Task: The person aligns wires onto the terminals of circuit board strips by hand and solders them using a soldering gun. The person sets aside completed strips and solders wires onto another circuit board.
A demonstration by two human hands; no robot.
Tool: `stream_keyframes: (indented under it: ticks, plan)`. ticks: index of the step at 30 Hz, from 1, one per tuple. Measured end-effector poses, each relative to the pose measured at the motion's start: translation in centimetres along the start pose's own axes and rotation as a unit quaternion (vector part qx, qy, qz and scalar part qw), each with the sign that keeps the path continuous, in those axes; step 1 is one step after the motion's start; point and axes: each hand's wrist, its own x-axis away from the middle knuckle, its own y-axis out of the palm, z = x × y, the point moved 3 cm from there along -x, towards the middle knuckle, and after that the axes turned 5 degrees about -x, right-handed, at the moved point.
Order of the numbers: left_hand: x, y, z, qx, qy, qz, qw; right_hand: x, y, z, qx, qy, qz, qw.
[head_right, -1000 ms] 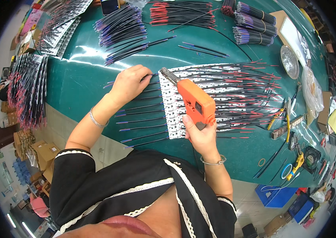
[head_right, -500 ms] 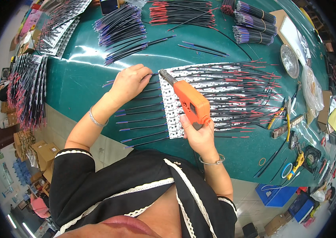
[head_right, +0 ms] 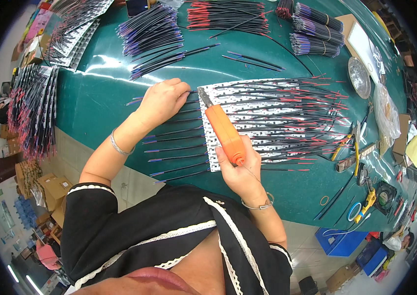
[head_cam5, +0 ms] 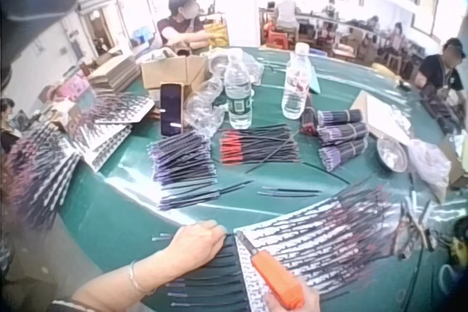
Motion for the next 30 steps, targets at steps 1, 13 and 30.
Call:
stream_keyframes:
  ticks: [1, 13, 30]
  plan:
    - [0.0, 0.0, -0.03, -0.004, 0.002, 0.001, 1.0, 0.11, 0.04, 0.08, -0.006, 0.014, -0.002, 1.0]
    - [-0.07, -0.19, -0.31, 0.024, 0.009, -0.003, 1.0, 0.53, -0.64, -0.1, -0.206, 0.096, 0.037, 0.973]
    - [-0.16, -0.26, 0.0, 0.014, 0.023, -0.015, 1.0, 0.52, -0.13, 0.24, -0.172, 0.111, 0.011, 0.979]
